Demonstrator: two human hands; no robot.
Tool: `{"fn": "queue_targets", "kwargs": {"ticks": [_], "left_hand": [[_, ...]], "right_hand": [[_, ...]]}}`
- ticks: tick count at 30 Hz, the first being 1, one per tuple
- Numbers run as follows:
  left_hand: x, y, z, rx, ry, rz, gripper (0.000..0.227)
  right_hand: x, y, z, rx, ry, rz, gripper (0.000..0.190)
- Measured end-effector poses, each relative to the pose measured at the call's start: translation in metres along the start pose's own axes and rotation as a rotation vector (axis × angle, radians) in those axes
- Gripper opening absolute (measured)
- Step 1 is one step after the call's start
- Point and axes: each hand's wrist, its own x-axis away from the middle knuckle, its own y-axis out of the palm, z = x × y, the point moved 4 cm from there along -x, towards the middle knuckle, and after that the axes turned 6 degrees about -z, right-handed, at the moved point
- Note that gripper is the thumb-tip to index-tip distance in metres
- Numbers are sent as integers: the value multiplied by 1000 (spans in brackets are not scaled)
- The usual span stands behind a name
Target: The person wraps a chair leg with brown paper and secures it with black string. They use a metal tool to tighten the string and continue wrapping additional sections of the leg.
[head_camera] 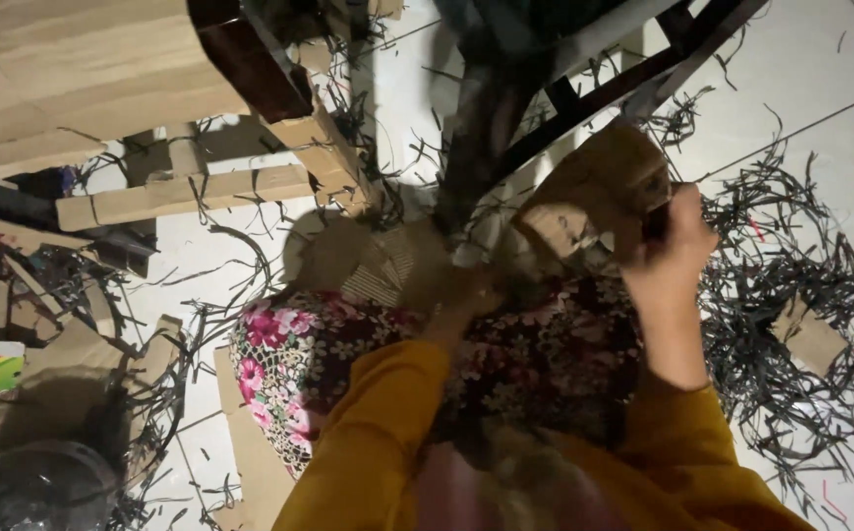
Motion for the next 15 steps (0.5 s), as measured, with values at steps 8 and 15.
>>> {"fn": "queue_targets", "kwargs": {"ticks": [8,15], "left_hand": [[-4,31,-28,-268,-181,-189,46],[45,-97,58,347,84,430,103]], "right_hand": [[-4,25,-11,312,223,158,19],[-20,-9,-62,-144,-220,-170,29]]}}
